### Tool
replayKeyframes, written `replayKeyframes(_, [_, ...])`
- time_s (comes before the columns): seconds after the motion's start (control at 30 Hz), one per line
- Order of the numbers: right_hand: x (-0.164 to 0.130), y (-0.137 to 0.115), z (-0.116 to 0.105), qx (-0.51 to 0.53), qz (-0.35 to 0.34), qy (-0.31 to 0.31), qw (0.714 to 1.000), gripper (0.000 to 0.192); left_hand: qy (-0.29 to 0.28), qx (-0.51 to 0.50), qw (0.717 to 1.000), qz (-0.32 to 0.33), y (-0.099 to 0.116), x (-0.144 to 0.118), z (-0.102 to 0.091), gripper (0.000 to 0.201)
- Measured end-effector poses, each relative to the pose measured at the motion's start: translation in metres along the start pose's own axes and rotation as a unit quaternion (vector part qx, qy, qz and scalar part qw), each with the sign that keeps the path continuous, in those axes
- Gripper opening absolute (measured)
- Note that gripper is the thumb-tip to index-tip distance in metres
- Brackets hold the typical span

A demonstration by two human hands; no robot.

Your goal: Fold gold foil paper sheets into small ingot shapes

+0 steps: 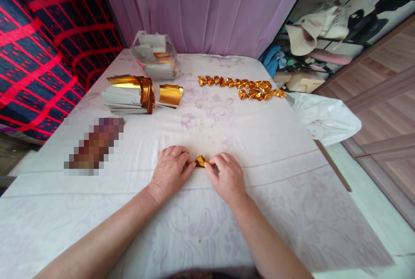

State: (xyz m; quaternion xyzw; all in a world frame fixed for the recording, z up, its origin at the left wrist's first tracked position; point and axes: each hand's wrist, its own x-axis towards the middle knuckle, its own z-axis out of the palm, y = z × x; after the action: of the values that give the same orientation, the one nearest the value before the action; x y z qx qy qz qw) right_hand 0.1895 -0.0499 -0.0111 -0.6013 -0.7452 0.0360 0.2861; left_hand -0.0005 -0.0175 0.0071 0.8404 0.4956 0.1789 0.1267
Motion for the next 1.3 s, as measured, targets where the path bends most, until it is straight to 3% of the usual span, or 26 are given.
replayKeyframes(0.2, [0.0012,-0.0035,0.0001,-0.017,0.016,-0.001,1.0,0.014,0.003,0.032,0.999,-0.02,0.0083,0.0016,0.0,0.023])
replayKeyframes(0.57, [0.001,-0.0053,-0.0017,-0.009,0.02,-0.022,0.999,0.008,0.016,0.042,0.999,-0.015,0.0068,-0.0005,0.0025,0.015])
replayKeyframes(0.93, [-0.0025,-0.0055,0.0002,-0.019,-0.048,-0.043,0.998,0.032,0.011,0.019,1.0,-0.018,0.0052,-0.0002,0.0022,0.014])
replayKeyframes(1.3, [-0.0011,-0.0087,-0.0002,-0.017,-0.021,-0.059,0.998,0.036,0.015,0.003,1.0,-0.021,0.0022,-0.0019,0.0032,0.01])
